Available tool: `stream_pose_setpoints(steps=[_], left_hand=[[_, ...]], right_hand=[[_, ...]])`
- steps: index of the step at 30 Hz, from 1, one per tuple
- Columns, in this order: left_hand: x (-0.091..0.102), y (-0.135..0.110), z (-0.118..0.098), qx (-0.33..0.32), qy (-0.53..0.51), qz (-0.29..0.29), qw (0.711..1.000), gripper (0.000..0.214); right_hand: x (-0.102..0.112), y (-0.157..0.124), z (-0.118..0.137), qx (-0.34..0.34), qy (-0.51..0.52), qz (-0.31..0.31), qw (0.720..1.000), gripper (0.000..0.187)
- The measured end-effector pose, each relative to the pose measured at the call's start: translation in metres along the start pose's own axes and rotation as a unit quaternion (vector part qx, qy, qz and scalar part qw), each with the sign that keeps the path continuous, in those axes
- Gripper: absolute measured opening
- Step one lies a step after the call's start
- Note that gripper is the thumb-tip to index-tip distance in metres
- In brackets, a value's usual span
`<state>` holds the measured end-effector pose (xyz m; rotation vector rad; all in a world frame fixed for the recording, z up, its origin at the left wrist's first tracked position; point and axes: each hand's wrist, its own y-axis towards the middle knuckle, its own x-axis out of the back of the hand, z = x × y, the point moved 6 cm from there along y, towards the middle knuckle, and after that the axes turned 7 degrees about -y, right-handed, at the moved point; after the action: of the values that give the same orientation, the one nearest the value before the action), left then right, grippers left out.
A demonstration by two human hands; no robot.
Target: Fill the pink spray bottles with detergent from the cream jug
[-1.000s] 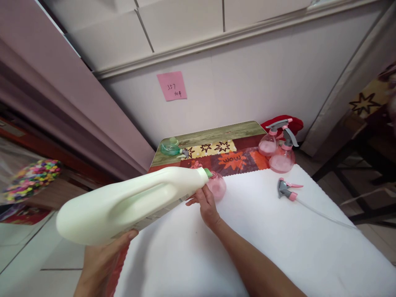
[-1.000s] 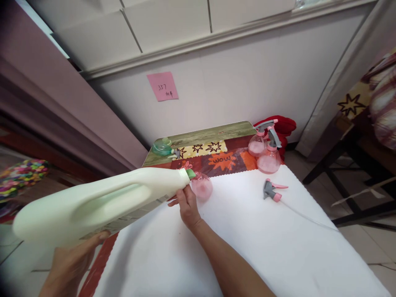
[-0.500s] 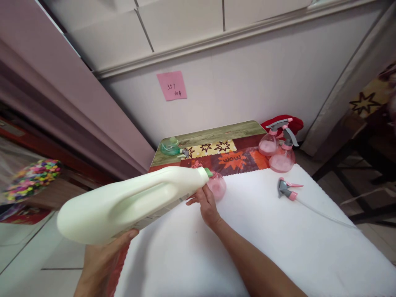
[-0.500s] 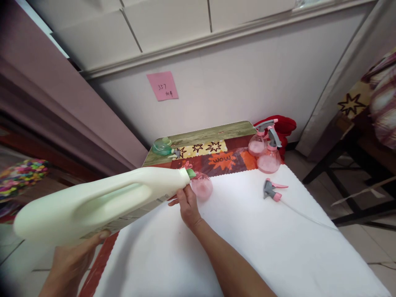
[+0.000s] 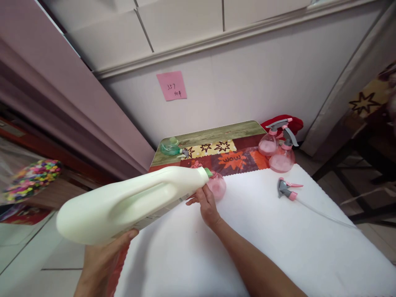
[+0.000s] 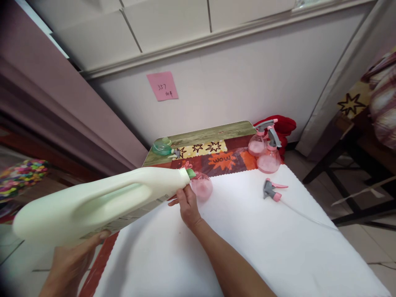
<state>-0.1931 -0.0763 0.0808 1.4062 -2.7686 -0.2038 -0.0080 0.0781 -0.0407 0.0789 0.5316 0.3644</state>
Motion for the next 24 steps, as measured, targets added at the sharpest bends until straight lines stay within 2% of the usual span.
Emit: stream_pose_setpoints(steps=[8, 16, 24], left_hand=[[-0.003, -0.005, -0.003, 0.008, 0.005, -0.002, 1.0, 0.078], [0.017, 0.016, 0.011, 0.016, 0.025, -0.015, 0.999, 0.079], [0.023, 0.02, 0.013, -0.006, 0.049, 0.004, 0.999, 0.075]], right_hand=[[0.0, 0.0, 0.002, -0.002, -0.001, -0.003, 1.0, 0.049], [-0.001, 0.0, 0.001, 0.0, 0.008, -0.003, 1.0, 0.048], [-0.001, 0.0, -0.001, 0.001, 0.011, 0.007, 1.0, 0.048]])
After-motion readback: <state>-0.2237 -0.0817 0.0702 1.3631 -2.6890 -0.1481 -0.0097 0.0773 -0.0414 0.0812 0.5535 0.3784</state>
